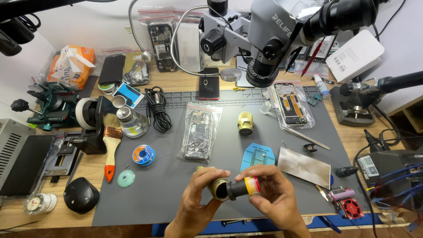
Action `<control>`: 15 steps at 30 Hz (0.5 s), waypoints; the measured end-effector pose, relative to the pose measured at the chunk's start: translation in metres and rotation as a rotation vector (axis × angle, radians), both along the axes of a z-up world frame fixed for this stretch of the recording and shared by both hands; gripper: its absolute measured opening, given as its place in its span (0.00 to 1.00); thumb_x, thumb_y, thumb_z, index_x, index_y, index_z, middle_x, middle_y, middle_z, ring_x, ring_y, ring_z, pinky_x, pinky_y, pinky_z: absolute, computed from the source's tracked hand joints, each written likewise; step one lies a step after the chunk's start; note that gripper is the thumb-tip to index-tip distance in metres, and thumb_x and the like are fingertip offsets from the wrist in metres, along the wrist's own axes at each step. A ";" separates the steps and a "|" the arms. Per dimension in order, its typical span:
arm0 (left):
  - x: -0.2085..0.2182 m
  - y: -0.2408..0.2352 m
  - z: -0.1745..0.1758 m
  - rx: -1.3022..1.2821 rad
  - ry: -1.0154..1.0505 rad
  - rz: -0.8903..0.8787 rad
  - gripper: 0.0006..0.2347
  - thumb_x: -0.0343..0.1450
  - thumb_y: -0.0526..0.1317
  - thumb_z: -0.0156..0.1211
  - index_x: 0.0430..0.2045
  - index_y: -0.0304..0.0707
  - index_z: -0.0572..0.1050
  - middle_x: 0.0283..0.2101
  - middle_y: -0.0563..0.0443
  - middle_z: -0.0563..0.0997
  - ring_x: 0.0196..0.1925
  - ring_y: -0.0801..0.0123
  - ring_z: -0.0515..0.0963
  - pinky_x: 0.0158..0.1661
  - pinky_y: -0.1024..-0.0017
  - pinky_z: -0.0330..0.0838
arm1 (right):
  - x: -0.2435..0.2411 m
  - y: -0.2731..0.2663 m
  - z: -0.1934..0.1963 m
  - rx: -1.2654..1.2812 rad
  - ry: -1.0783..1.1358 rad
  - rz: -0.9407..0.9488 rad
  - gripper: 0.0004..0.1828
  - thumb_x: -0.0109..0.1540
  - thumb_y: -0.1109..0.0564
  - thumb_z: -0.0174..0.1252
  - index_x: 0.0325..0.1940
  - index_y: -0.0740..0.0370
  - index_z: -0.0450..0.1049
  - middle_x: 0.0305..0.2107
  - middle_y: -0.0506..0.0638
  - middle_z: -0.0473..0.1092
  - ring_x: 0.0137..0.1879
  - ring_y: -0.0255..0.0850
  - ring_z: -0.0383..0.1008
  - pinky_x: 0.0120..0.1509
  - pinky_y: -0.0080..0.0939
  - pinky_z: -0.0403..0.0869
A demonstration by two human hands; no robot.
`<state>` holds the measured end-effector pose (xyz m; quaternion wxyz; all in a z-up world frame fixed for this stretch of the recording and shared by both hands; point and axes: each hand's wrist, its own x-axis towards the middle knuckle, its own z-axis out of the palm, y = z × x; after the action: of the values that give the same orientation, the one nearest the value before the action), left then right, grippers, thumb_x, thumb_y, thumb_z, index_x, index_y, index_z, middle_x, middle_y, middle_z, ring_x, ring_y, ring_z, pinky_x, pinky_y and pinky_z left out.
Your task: The person disassembles a gold-colored microphone by unscrewing the head grille and removing the internal components. They then open a drawer to retrieve a small tool, which they use to manipulate the microphone's body before reassembling the device.
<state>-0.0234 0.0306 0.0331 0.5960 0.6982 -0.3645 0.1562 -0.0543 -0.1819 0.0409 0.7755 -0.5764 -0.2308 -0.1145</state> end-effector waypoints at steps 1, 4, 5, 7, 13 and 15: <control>0.000 0.000 0.001 0.000 0.000 -0.001 0.22 0.71 0.28 0.68 0.59 0.36 0.67 0.55 0.44 0.82 0.56 0.56 0.79 0.60 0.62 0.76 | -0.001 0.003 0.010 0.000 0.000 -0.001 0.19 0.63 0.65 0.61 0.58 0.64 0.69 0.47 0.65 0.76 0.57 0.53 0.77 0.61 0.51 0.75; -0.001 -0.002 0.000 0.020 -0.013 -0.016 0.22 0.72 0.31 0.69 0.59 0.35 0.67 0.56 0.41 0.82 0.56 0.54 0.82 0.59 0.60 0.77 | -0.001 0.008 0.035 -0.234 -0.087 -0.116 0.21 0.62 0.65 0.65 0.59 0.66 0.70 0.46 0.64 0.77 0.54 0.52 0.81 0.60 0.44 0.78; -0.002 -0.002 -0.003 0.023 0.029 -0.047 0.22 0.74 0.31 0.66 0.62 0.35 0.65 0.56 0.39 0.79 0.57 0.54 0.81 0.60 0.61 0.76 | 0.002 0.008 0.042 -0.446 -0.208 -0.209 0.23 0.62 0.63 0.66 0.61 0.63 0.71 0.47 0.59 0.78 0.52 0.49 0.81 0.59 0.44 0.79; -0.007 -0.005 -0.002 0.027 0.070 -0.079 0.23 0.76 0.30 0.62 0.65 0.35 0.62 0.57 0.38 0.77 0.58 0.54 0.80 0.60 0.62 0.74 | 0.009 0.010 0.054 -0.658 -0.330 -0.303 0.25 0.62 0.60 0.68 0.62 0.61 0.71 0.48 0.54 0.78 0.49 0.46 0.81 0.57 0.43 0.79; -0.003 -0.021 -0.023 -0.588 0.811 -0.258 0.25 0.77 0.55 0.48 0.61 0.34 0.63 0.46 0.43 0.75 0.47 0.63 0.76 0.48 0.65 0.74 | 0.029 0.026 0.068 -0.806 -0.265 -0.156 0.24 0.68 0.58 0.58 0.70 0.57 0.68 0.47 0.53 0.75 0.52 0.47 0.76 0.59 0.45 0.74; 0.005 -0.024 -0.031 -1.033 0.947 -0.255 0.17 0.80 0.51 0.46 0.51 0.37 0.69 0.43 0.44 0.76 0.44 0.63 0.78 0.47 0.65 0.75 | 0.029 0.031 0.066 -0.752 -0.022 -0.112 0.35 0.68 0.43 0.57 0.76 0.57 0.59 0.58 0.55 0.72 0.65 0.46 0.74 0.70 0.46 0.70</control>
<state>-0.0183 0.0064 0.0018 0.9587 0.2712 -0.0245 -0.0820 -0.0248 -0.1508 0.1072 0.5000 -0.8311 -0.2329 -0.0703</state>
